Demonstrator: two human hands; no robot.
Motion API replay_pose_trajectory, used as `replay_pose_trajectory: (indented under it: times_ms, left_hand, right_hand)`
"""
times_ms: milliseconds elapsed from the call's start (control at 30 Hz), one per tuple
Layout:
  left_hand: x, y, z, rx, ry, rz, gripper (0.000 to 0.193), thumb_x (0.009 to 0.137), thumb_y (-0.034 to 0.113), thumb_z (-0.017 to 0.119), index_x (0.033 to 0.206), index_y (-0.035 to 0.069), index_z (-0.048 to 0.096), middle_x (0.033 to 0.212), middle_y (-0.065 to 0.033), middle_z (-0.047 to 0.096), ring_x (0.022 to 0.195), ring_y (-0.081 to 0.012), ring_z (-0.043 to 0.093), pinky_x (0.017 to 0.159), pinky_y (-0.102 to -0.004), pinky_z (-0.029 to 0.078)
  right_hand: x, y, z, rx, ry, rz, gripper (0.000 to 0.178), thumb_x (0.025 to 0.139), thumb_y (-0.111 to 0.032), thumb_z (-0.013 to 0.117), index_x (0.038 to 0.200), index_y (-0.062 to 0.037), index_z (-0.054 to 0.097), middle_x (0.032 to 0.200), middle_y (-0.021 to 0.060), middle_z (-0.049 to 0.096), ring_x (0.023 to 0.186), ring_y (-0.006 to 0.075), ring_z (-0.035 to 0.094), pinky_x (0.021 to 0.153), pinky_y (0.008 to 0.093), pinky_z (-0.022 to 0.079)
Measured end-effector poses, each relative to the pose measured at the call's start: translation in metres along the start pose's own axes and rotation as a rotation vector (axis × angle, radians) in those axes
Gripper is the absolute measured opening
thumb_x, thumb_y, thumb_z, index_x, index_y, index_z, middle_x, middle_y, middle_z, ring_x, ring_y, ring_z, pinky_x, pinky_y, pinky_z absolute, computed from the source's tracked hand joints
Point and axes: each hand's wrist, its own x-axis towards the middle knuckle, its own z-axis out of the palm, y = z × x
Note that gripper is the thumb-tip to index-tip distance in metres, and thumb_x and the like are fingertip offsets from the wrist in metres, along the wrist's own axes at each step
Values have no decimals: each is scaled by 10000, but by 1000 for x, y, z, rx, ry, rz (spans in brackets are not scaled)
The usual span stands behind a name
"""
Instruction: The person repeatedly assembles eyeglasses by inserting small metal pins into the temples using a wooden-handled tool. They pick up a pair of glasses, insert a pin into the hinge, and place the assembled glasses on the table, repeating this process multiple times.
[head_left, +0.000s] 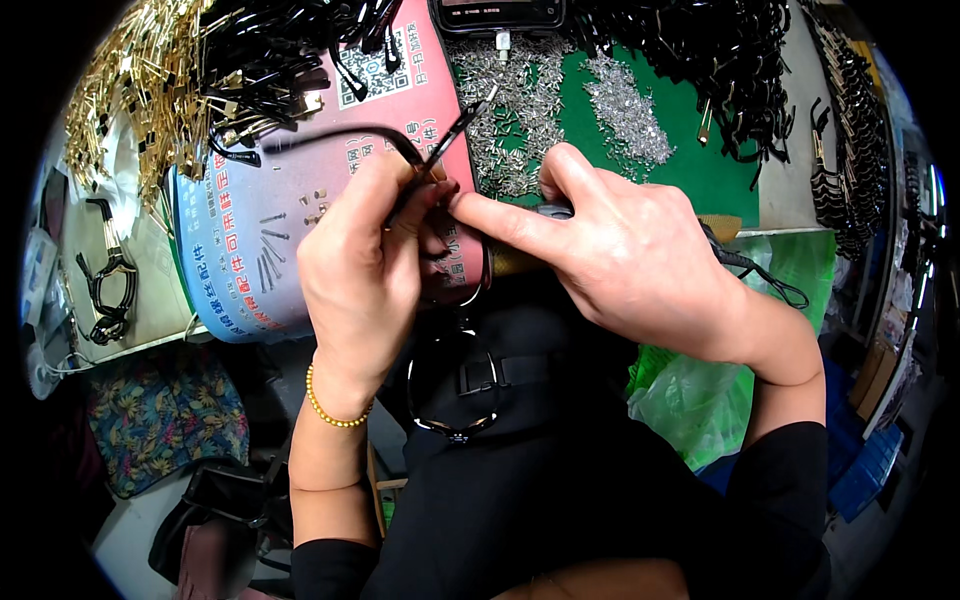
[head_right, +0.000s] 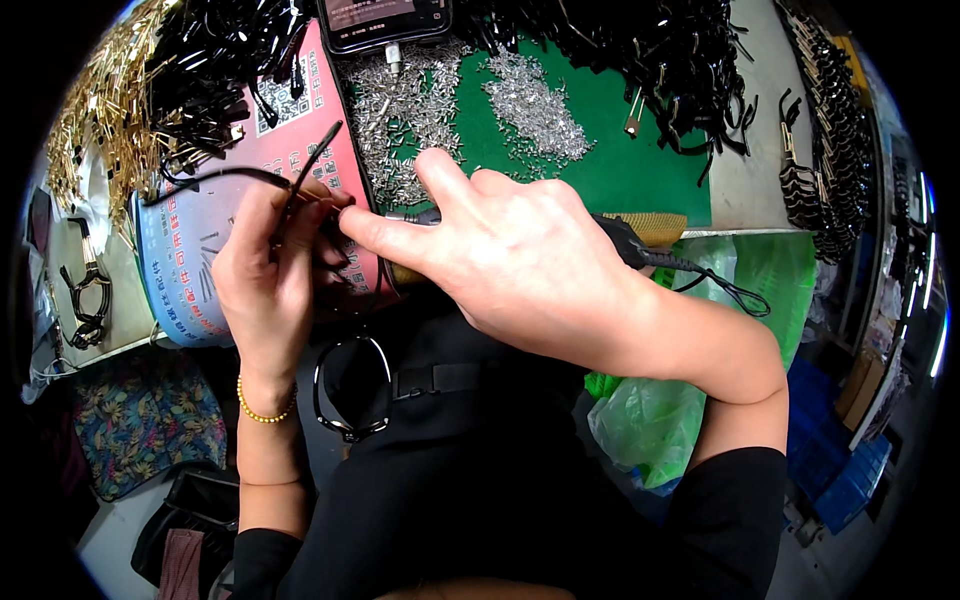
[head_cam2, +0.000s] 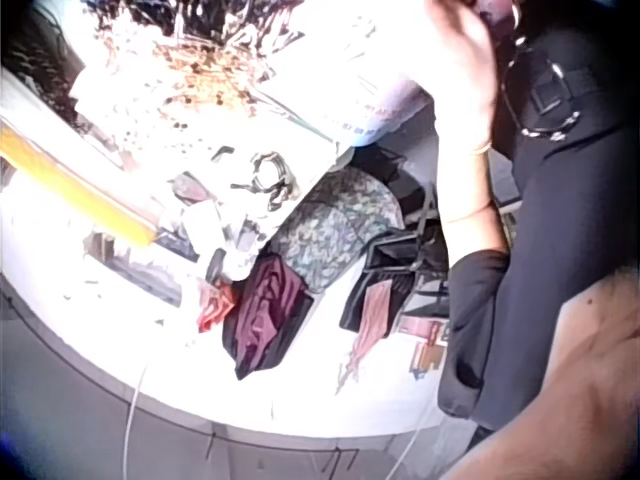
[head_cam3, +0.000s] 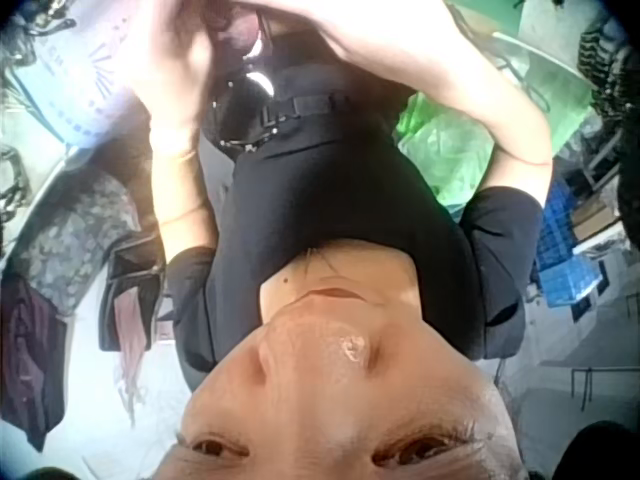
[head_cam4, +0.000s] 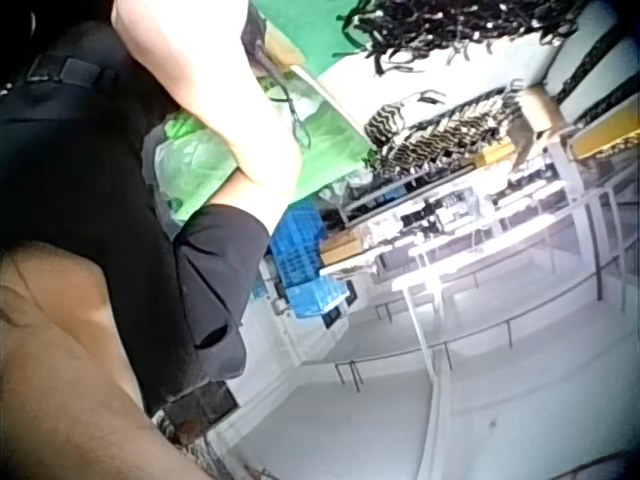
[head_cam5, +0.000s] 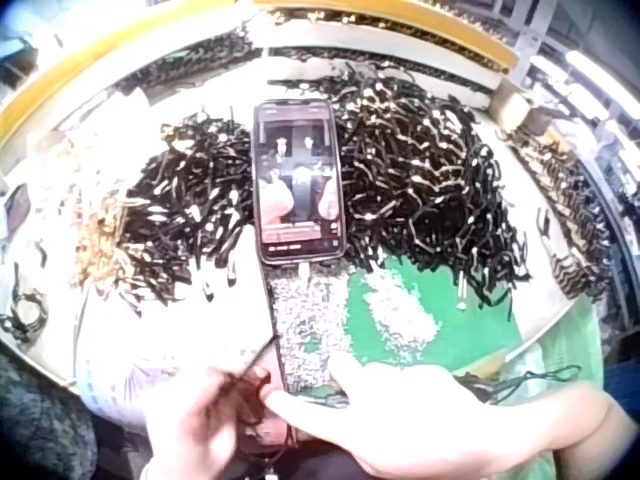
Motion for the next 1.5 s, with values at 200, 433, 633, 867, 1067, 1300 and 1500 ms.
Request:
replay_pose_trajectory:
  times_ms: [200, 433, 633, 867, 1067, 1300, 1500]
  left_hand:
    - [-1, -2, 1, 50, 23, 110, 194, 882, -103, 630, 1040, 9, 652, 825, -102, 680, 629, -192, 660, 592, -300, 522]
    - [2, 3, -2, -104, -17, -72, 142, 927, -77, 634, 1041, 7, 638, 811, -57, 681, 587, -106, 624, 539, -266, 492]
    - [3, 0, 0, -117, -10, -59, 155, 933, -85, 619, 1058, 2, 645, 842, -58, 698, 596, -99, 627, 545, -245, 496]
    - [35, -10, 2, -119, 236, 7, 132, 1009, -13, 578, 1104, 23, 662, 872, -45, 751, 684, -76, 691, 594, -225, 540]
    - [52, -11, 9, -252, 458, 205, 397, 1102, 186, 470, 1437, -25, 500, 1177, -130, 705, 792, -120, 696, 634, -215, 564]
    - [12, -5, -19, -541, 500, -22, 622, 1111, 450, 351, 1407, -77, 499, 819, 28, 397, 648, -52, 323, 525, -215, 291]
    - [-25, -31, -32, -372, 619, 135, 266, 1092, 167, 502, 1239, -33, 599, 1014, -94, 617, 926, -181, 585, 944, -375, 496]
  right_hand:
    - [1, 0, 0, -70, 16, -22, 579, 816, -94, 664, 1361, -288, 636, 898, 90, 524, 738, 242, 630, 545, 352, 526]
    - [10, 13, 8, -327, 156, -182, 461, 845, -251, 671, 1304, -274, 632, 925, 40, 545, 680, 151, 595, 538, 283, 503]
    - [18, 13, 14, -282, 183, -169, 413, 866, -263, 651, 1267, -177, 601, 941, 57, 546, 646, 159, 604, 478, 275, 489]
    - [-5, 19, -18, -114, 98, 119, 354, 896, -157, 713, 1228, -178, 592, 955, 58, 549, 728, 259, 640, 584, 374, 520]
    - [-46, 30, -18, -85, 3, 273, 434, 930, -167, 677, 1346, -274, 616, 910, 70, 503, 675, 245, 630, 552, 378, 514]
    - [-49, 35, -13, -57, 24, 282, 438, 911, -124, 664, 1324, -265, 635, 910, 76, 498, 651, 255, 620, 548, 380, 510]
    - [-50, 39, -11, -44, 22, 230, 459, 911, -124, 659, 1342, -280, 632, 912, 84, 496, 642, 255, 613, 547, 377, 508]
